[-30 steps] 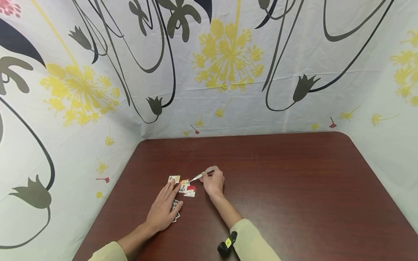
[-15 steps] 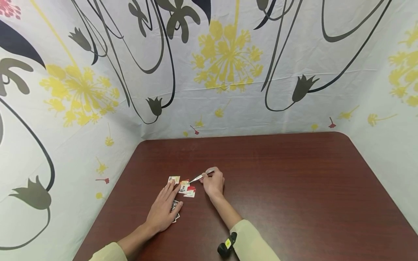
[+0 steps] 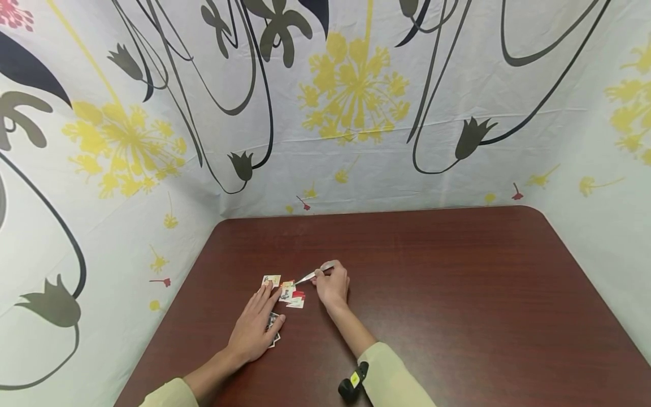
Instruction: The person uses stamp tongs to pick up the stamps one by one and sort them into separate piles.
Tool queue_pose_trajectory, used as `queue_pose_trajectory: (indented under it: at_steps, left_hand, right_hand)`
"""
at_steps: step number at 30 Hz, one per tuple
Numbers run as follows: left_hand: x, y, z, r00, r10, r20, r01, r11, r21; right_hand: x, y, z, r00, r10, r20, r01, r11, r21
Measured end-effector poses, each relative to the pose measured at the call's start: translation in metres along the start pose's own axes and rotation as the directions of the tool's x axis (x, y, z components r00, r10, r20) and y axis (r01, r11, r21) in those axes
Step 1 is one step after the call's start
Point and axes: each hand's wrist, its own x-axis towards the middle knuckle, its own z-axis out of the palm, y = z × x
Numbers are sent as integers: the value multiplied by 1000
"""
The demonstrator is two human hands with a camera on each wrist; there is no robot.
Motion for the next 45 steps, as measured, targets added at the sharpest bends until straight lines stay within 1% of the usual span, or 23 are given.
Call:
queue_pose_trajectory:
  at_steps: [8, 13, 18, 25, 28, 35, 41, 45]
  left_hand:
    - [0, 1, 0, 1000, 3, -4, -3, 1000, 5]
    - [-1, 1, 0, 1000, -1, 3, 1, 1000, 0]
    - [-1, 2, -1, 1000, -2, 5, 2, 1000, -7]
    - [-2, 1, 0, 1000, -1, -15, 0, 1000, -25]
    - [-2, 0, 1, 1000, 0, -27, -1, 999, -40]
    - [0, -1, 0, 998, 20, -59, -24, 997, -79]
    - [-1, -2, -5, 998, 11, -55, -20, 985, -170]
    - [2, 0, -8, 998, 33, -60, -43, 983, -177]
  right_hand:
    - [1, -3, -3, 1000, -19, -2, 19, 1000, 12]
    - [1, -7, -6, 1000, -8, 8, 8, 1000, 27]
    - [0, -14, -11, 1000, 5, 30, -8, 997, 81]
    - [0, -28, -21, 998, 35, 58, -44, 985, 167]
    - [0, -34, -26, 998, 31, 60, -43, 978, 203]
    - [2, -47, -45, 998, 31, 58, -45, 966, 255]
    - [3, -54, -69, 998, 41, 52, -53, 961, 271]
    - [4, -58, -85, 998, 42, 42, -53, 957, 286]
